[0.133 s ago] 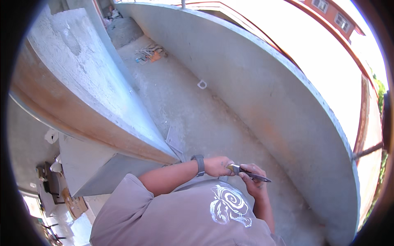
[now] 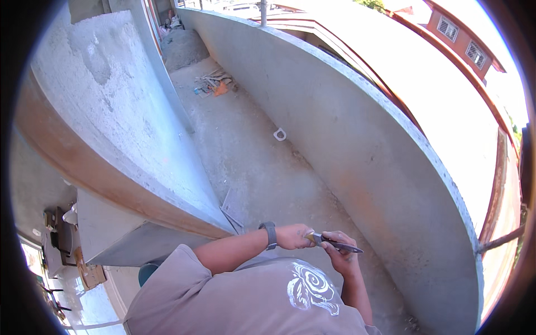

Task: The person kneels to adjust a wall fixture, then walks to retrieve a brush and applies sealant around the edges of a wall-mounted sink. The person uses a caulking gun to apply a bead of sealant along the sink's perimeter.

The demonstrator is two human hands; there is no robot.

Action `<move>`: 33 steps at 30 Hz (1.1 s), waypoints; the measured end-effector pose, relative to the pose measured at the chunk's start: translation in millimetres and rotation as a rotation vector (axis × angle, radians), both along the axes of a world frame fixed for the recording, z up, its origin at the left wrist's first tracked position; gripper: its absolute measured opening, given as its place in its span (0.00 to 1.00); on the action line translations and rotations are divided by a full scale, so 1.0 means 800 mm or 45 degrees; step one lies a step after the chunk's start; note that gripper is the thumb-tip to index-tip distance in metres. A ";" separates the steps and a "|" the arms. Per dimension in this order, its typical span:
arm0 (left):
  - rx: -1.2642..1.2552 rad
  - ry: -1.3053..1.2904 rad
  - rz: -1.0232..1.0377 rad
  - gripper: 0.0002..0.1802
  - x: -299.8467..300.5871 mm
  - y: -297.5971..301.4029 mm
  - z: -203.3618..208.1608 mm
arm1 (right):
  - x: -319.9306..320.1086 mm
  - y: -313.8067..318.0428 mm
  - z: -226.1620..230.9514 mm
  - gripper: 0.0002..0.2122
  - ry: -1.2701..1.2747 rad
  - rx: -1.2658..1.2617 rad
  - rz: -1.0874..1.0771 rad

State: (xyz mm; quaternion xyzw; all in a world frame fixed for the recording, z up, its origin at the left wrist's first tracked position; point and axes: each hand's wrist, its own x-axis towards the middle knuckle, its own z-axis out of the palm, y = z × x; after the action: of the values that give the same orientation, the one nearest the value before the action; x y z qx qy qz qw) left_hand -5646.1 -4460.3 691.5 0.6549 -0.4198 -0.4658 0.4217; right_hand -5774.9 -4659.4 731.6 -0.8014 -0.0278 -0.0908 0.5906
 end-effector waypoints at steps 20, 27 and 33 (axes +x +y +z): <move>0.162 0.099 0.980 0.18 0.575 0.146 -0.017 | 0.763 0.104 0.008 0.13 -0.096 -0.298 0.773; 0.187 0.190 1.324 0.20 0.779 0.223 0.016 | 1.015 0.187 0.017 0.12 -0.283 -0.358 0.884; 0.273 0.100 1.510 0.17 0.975 0.298 0.013 | 1.257 0.272 -0.010 0.12 -0.327 -0.251 1.080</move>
State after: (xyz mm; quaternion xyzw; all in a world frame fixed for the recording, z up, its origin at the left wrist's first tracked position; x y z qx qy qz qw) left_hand -4866.4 -4222.1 701.8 0.7985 0.0820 -0.2149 0.5563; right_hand -4769.1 -4442.1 723.8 -0.7537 -0.4353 0.0635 0.4883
